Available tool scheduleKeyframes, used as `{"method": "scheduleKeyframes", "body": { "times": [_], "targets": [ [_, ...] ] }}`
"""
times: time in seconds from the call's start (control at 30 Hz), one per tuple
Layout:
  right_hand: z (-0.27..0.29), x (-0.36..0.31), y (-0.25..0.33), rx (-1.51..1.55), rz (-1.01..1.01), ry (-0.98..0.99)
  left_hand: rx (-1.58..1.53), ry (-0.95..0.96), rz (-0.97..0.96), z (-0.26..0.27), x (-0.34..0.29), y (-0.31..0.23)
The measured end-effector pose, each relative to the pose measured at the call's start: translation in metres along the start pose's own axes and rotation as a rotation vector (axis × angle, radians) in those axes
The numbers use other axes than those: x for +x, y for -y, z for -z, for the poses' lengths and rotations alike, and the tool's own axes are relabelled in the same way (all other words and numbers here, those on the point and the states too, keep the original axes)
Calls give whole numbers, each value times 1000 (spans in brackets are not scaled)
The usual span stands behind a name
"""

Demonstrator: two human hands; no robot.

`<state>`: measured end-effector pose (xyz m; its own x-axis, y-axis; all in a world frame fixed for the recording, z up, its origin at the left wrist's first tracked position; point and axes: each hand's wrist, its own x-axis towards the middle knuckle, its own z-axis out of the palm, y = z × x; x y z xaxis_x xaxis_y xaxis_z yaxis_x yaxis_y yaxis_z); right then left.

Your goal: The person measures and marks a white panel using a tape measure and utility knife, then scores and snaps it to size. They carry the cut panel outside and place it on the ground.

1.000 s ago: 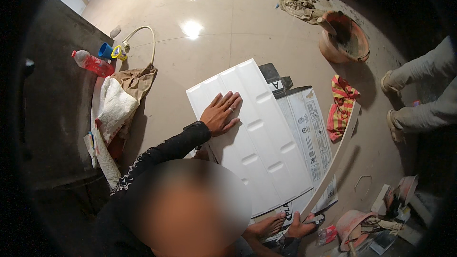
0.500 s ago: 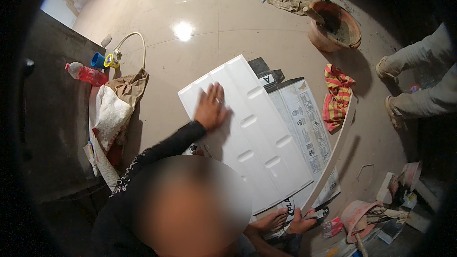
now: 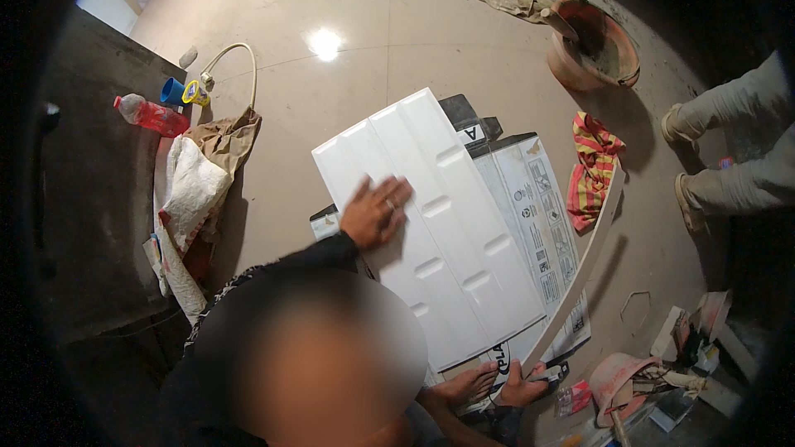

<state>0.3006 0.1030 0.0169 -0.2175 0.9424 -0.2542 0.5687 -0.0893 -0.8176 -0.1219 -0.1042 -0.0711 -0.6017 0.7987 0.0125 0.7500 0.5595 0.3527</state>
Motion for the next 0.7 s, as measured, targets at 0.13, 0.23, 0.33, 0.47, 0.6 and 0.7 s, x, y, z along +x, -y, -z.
{"method": "scheduleKeyframes", "body": {
  "times": [0.13, 0.23, 0.33, 0.47, 0.6, 0.7],
  "targets": [
    [-3, -2, -10, 20, 20, -49, 158, -132, 236, 18, 41, 60],
    [-4, 1, -18, 4, 6, -115, 147, -176, 326, 13, 59, 57],
    [4, 12, -23, -51, 39, -12, 98, -172, 334, -10, 46, 2],
    [28, 36, -24, -436, 153, -59, -76, 45, -116, -30, -21, -87],
    [45, 73, -23, -668, 388, -1, -323, 448, -695, -34, -86, -122],
    [48, 108, -20, -663, 483, 135, -339, 502, -1031, -35, -93, -121]
  ]
}}
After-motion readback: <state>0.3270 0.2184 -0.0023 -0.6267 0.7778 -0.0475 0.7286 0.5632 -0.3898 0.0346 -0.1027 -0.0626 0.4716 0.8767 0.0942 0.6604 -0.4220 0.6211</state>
